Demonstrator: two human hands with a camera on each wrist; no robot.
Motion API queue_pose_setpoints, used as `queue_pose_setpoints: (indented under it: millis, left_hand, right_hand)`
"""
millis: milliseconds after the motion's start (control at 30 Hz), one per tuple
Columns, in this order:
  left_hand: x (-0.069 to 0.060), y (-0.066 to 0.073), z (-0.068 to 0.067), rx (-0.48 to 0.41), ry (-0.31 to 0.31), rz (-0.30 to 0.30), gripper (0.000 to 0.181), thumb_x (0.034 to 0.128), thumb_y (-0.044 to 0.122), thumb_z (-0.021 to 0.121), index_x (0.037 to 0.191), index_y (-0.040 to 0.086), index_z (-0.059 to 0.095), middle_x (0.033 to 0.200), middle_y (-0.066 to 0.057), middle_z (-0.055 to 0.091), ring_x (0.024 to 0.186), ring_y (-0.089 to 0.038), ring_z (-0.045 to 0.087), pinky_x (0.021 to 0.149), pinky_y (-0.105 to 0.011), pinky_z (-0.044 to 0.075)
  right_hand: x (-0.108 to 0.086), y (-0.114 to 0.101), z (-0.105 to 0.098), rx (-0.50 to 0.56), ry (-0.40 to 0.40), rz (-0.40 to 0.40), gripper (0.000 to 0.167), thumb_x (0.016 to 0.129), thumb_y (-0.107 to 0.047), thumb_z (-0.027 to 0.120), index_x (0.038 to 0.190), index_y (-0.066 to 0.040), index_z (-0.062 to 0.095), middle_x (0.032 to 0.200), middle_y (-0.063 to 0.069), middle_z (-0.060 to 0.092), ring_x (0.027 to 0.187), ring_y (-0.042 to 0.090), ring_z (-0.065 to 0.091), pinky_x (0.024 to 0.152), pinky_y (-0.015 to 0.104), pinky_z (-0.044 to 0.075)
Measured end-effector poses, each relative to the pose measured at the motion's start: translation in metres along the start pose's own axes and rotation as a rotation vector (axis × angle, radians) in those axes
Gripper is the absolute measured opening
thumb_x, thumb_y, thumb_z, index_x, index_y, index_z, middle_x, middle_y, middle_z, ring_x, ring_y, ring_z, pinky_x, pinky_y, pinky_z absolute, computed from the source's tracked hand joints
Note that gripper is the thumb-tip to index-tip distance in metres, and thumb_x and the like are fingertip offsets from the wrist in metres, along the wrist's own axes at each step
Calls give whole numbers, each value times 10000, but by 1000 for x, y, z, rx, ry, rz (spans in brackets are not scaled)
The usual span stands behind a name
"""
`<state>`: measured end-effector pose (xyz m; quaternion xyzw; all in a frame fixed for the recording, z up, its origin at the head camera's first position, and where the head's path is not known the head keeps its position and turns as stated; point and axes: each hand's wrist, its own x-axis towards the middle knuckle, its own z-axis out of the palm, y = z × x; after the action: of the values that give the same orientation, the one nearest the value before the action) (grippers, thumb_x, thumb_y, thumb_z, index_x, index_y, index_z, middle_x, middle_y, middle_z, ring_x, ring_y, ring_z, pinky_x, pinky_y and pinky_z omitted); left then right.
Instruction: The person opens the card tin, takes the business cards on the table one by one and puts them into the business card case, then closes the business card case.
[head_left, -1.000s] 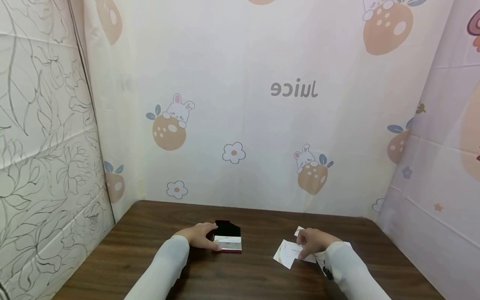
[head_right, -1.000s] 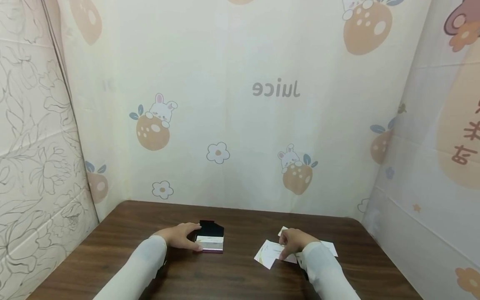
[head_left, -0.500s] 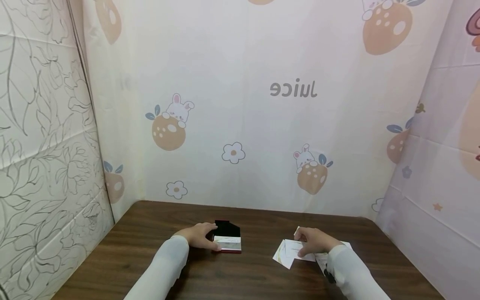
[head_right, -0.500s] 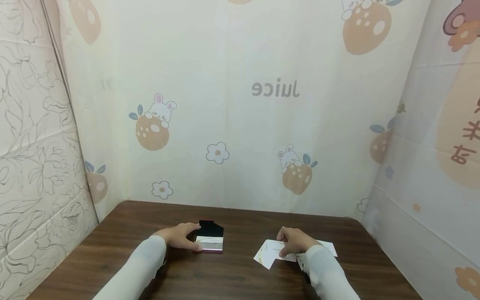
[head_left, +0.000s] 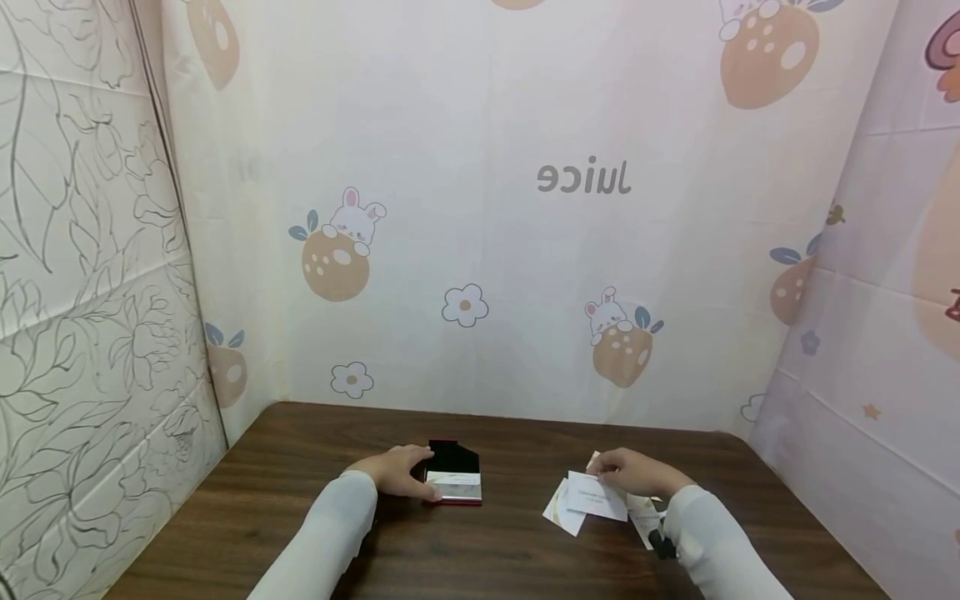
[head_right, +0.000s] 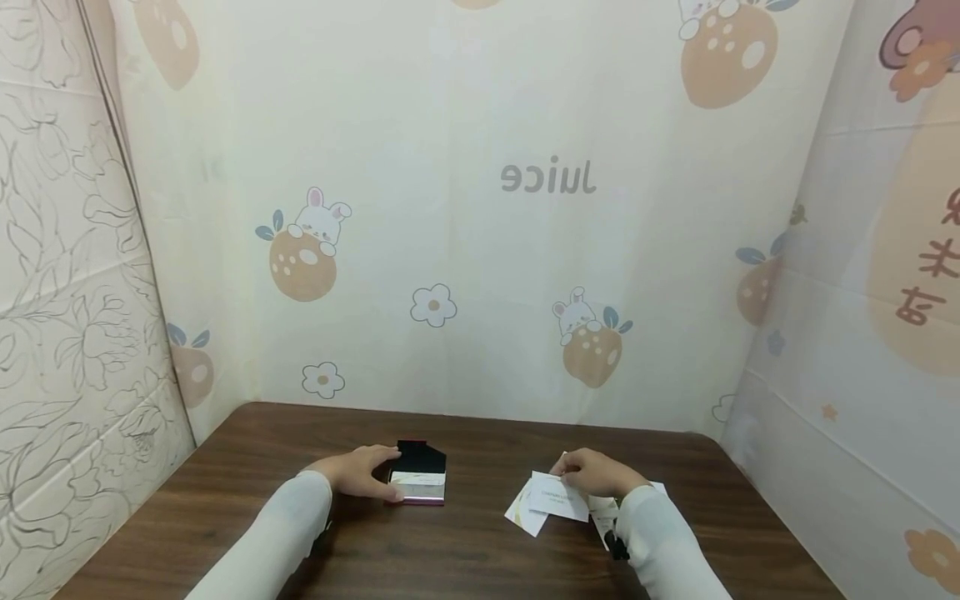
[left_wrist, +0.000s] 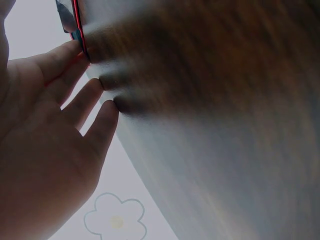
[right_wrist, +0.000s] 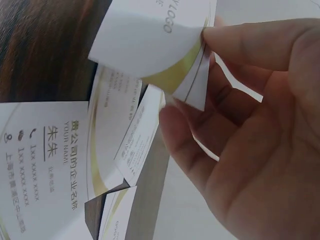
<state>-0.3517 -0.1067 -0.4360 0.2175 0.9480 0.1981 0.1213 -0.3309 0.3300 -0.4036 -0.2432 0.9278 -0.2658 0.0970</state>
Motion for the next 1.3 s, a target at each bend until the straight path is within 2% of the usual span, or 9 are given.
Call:
queue_pose_setpoints:
  millis: [233,433,633,900,1300]
  left_hand:
    - [-1,0,0,4,1,-7,811,825,537,741,1471,114,490,1509,-120,442,1398,-331,377,1075,-586,351]
    - [-2,1,0,-1,-7,-23,814,825,542,734,1478,126,483,1518,-112,433,1398,-328,374,1070,-598,351]
    - [-2,1,0,-3,-14,-22,818,824,546,730,1481,128,479,1516,-109,434,1395,-326,375,1068,-602,351]
    - [-2,1,0,-8,-9,-23,813,825,538,735,1478,126,481,1509,-108,440,1390,-323,379,1069,-603,350]
    - [-2,4,0,-3,5,-21,809,825,535,740,1471,117,490,1503,-121,448,1388,-331,385,1073,-601,345]
  right_hand:
    - [2,-12,0,110,4,20,184,986,-30,529,1099,-58,672,978,63,621,867,233,544,673,373,467]
    - [11,-15,4,67,38,-25,163,1003,-60,531,1093,-73,666,952,32,616,880,219,548,741,377,469]
    - [24,-19,12,11,120,-26,133,1000,-100,580,1066,-105,695,970,-18,655,881,174,577,756,370,486]
    - [53,-41,27,39,215,11,73,992,-164,638,997,-145,709,931,-42,652,837,144,580,734,351,494]
    - [108,-83,64,72,281,-61,81,988,-134,638,979,-155,715,965,-32,667,873,153,572,792,393,499]
